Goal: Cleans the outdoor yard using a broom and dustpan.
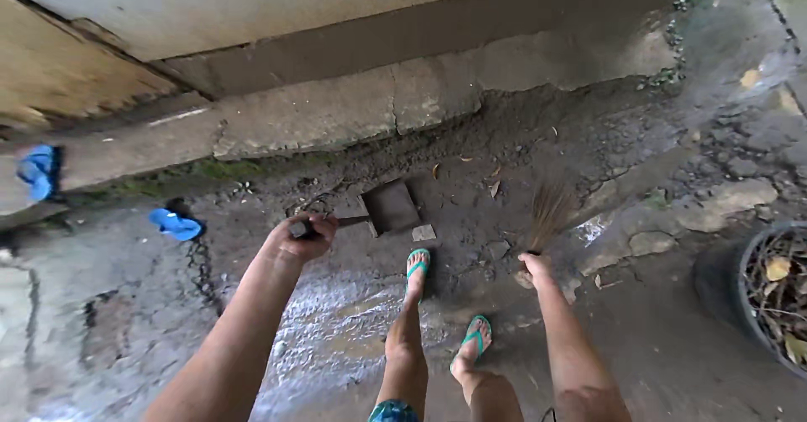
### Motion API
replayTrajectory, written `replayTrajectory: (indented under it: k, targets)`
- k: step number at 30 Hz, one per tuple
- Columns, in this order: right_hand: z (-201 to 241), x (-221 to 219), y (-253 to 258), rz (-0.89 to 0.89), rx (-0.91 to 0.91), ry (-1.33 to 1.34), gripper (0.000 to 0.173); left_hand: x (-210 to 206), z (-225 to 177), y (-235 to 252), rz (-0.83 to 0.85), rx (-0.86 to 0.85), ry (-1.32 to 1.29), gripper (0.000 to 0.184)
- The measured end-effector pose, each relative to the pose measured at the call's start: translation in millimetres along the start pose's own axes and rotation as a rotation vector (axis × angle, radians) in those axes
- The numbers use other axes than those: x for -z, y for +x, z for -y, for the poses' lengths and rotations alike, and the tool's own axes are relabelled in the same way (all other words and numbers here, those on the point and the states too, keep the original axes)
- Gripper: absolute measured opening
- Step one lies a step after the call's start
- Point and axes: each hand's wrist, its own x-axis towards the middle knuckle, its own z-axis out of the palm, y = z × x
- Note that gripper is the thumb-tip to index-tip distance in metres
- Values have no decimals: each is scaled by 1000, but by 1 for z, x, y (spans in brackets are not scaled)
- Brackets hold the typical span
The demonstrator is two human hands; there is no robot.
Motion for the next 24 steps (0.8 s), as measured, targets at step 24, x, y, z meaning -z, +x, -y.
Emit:
replayTrajectory:
  k: [24]
  targets:
    - [236,32,149,-107,29,-353,77,-122,-15,84,-183,325,325,14]
